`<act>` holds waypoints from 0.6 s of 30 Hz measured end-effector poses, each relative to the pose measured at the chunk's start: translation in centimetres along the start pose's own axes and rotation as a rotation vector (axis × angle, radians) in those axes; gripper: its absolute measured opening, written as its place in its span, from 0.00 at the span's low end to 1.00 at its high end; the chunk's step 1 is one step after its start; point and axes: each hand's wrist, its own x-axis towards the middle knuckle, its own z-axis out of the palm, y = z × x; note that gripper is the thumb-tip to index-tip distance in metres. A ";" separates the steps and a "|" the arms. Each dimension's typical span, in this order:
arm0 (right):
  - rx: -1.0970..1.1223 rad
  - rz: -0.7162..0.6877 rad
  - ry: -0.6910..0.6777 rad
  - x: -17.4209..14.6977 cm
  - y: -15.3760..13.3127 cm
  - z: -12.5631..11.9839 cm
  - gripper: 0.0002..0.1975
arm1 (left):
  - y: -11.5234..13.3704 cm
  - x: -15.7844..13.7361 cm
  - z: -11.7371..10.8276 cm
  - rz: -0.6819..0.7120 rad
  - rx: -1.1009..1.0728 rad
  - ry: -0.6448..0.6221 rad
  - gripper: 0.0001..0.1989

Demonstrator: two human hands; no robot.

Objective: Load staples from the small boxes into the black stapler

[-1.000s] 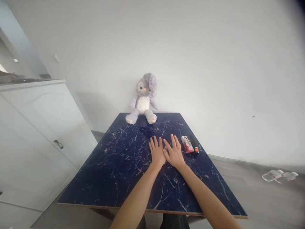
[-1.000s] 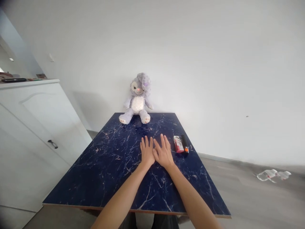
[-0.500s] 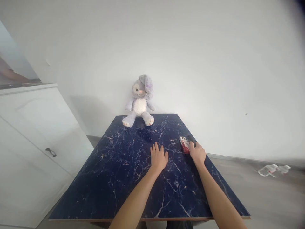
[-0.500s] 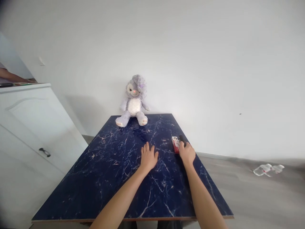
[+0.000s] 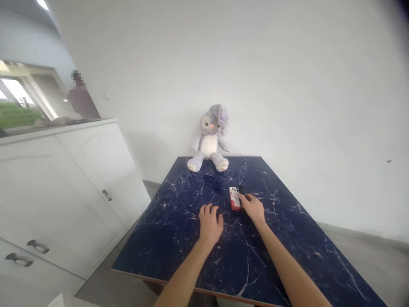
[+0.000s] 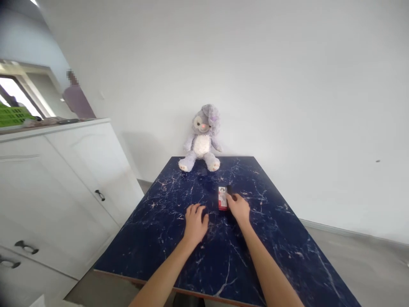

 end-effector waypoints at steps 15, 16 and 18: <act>0.481 -0.209 0.096 -6.3 -14.6 15.7 0.21 | -11.0 2.7 -5.5 -0.344 -0.039 0.122 0.23; 0.498 -0.257 0.048 -6.2 -14.5 15.9 0.21 | -11.0 2.8 -5.5 -0.366 -0.029 0.124 0.27; 0.495 -0.367 -0.054 -5.8 -14.2 16.2 0.26 | -11.2 3.0 -5.5 -0.404 -0.009 0.118 0.37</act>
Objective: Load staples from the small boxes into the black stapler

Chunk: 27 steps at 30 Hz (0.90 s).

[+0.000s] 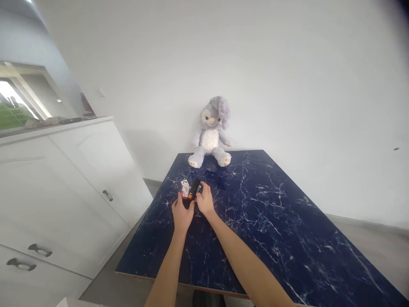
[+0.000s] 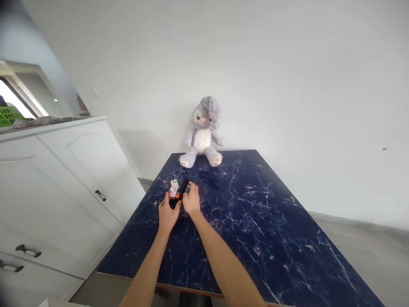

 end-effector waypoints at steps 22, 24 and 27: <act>-0.131 0.016 -0.087 3.9 1.9 -0.9 0.19 | -2.5 0.6 1.1 0.008 -0.052 0.219 0.18; -0.029 0.071 -0.041 4.5 2.8 -1.1 0.23 | -2.2 0.5 1.1 0.034 0.003 0.205 0.20; 0.021 0.099 0.032 5.3 3.8 -1.8 0.24 | -1.1 0.0 0.9 0.046 0.105 0.165 0.22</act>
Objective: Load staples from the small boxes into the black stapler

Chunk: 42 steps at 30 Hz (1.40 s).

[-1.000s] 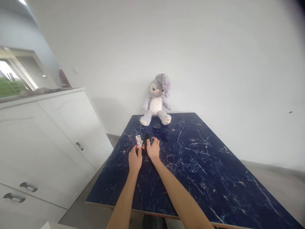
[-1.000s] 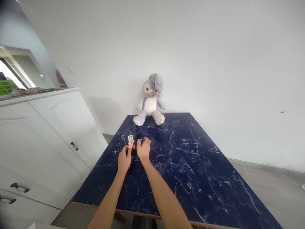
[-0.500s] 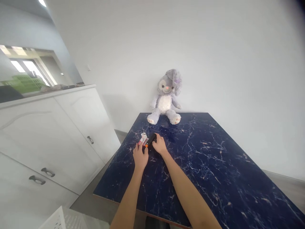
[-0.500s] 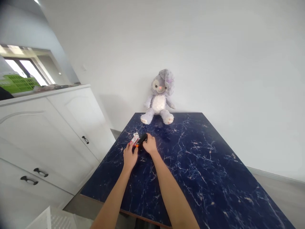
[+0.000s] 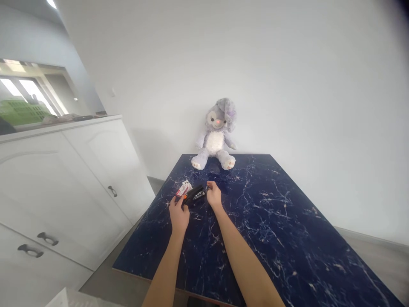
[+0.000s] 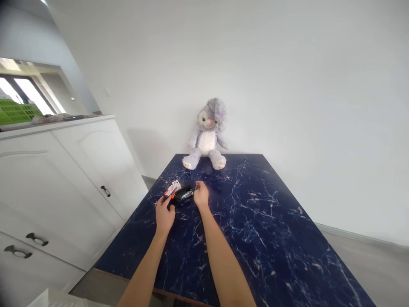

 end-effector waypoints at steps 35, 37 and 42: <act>-0.582 -0.356 -0.035 -1.3 -0.9 -2.5 0.13 | -0.4 3.2 -0.2 -0.350 -0.128 -0.012 0.27; -0.605 -0.376 -0.014 -1.7 -0.9 -2.6 0.13 | -0.5 3.8 0.0 -0.358 -0.170 0.021 0.24; -0.581 -0.383 0.010 -1.8 -0.9 -2.5 0.13 | -1.1 4.0 0.3 -0.299 -0.232 0.085 0.16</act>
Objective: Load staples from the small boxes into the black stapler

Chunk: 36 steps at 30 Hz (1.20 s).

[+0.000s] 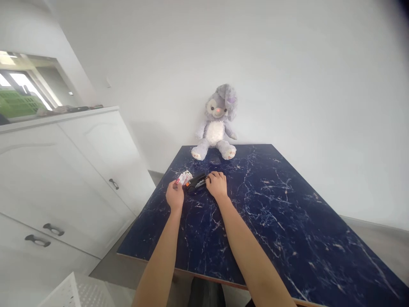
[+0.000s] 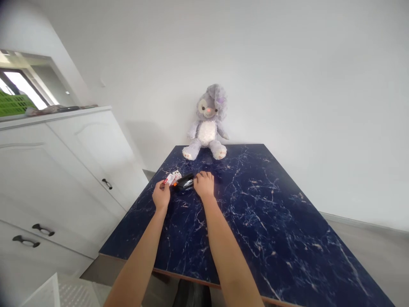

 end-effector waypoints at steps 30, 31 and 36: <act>1.056 0.508 0.033 -6.6 3.1 -5.5 0.13 | 4.9 -6.4 1.9 0.388 -0.539 -0.536 0.19; 1.052 0.501 0.023 -6.2 3.2 -5.2 0.13 | 5.1 -6.6 2.3 0.401 -0.540 -0.551 0.18; 0.917 0.535 0.066 -4.8 3.1 -4.8 0.13 | 6.9 -6.9 4.5 0.491 -0.490 -0.447 0.17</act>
